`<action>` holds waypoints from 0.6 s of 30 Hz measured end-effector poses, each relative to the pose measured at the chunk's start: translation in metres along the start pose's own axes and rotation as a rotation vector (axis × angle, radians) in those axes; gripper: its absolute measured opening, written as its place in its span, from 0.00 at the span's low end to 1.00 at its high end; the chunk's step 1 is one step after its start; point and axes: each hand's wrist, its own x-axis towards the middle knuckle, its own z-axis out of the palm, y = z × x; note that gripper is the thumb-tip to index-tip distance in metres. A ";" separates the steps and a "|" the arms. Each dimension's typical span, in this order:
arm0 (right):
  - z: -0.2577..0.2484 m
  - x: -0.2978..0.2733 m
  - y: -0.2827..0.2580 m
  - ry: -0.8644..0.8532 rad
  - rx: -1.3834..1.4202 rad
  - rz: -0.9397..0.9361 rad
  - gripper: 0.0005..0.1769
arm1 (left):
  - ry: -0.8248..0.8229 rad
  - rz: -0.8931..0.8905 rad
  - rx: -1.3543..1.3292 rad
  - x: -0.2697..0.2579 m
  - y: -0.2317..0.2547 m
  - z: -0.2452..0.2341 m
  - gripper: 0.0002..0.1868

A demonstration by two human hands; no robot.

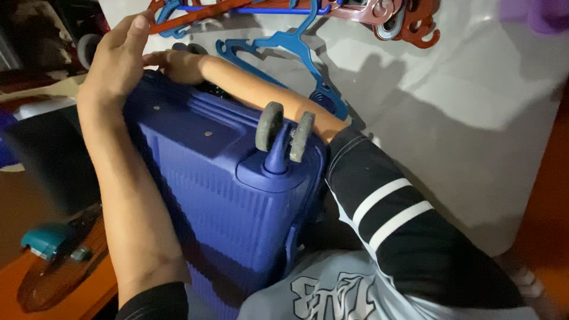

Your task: The person takes folded clothing from a laundry basket and packs it into a blue suitcase, then closes and zips the suitcase and secures it with hangers.

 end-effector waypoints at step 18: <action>0.028 0.046 0.047 0.019 -0.145 -0.064 0.09 | 0.063 0.361 -0.088 0.011 0.017 0.004 0.19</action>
